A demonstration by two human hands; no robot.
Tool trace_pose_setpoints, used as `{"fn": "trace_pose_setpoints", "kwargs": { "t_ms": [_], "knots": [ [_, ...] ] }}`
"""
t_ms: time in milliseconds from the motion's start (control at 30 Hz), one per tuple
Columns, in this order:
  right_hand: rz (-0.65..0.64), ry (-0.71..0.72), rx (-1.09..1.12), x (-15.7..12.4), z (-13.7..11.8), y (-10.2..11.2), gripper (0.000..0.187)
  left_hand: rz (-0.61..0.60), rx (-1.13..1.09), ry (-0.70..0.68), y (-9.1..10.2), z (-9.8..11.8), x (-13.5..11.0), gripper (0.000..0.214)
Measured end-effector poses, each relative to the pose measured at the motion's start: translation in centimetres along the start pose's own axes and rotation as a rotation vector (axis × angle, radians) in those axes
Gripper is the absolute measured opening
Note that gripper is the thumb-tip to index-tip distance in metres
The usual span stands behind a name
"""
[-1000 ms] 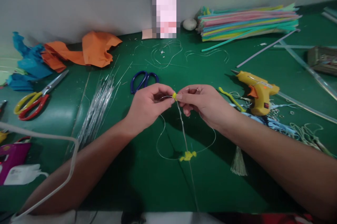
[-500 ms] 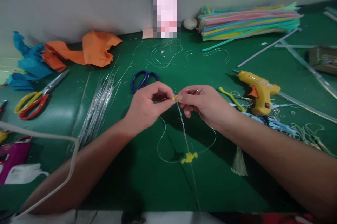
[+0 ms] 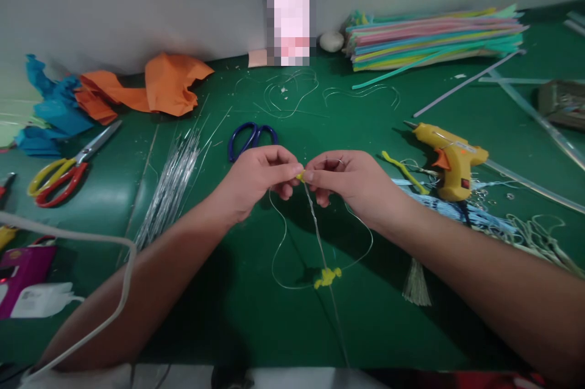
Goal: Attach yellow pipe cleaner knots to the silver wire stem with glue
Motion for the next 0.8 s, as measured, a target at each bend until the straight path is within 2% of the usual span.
{"fn": "trace_pose_setpoints", "kwargs": {
  "t_ms": [200,333,500,600,700,800],
  "knots": [
    [0.01,0.004,0.008,-0.2,-0.3,-0.2,0.022,-0.113,0.053,0.149,0.5,-0.2,0.1,0.018],
    [0.024,0.007,-0.007,-0.1,-0.2,-0.1,0.023,-0.115,0.13,0.088,0.6,0.1,-0.1,0.012],
    [0.007,-0.01,0.013,-0.1,-0.2,0.0,0.024,-0.079,0.487,-0.101,0.4,1.6,-0.8,0.01],
    [-0.01,-0.016,0.035,-0.1,-0.3,-0.1,0.025,-0.066,0.833,-0.354,0.2,2.6,-1.4,0.012],
    [-0.03,-0.021,0.051,0.0,-0.3,-0.3,0.024,-0.154,1.204,-0.611,-0.2,2.8,-1.9,0.021],
    [-0.032,-0.027,0.041,0.0,-0.2,-0.4,0.024,-0.216,1.407,-0.654,-0.4,2.4,-2.3,0.032]
  ]
}}
Point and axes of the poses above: each hand's wrist, its own x-axis towards the middle knuckle, its own y-axis out of the back of the hand, z = x × y, the point moved 3 cm from there along x, towards the middle knuckle, and after that the axes turned 4 degrees about -y, right-handed, at the moved point
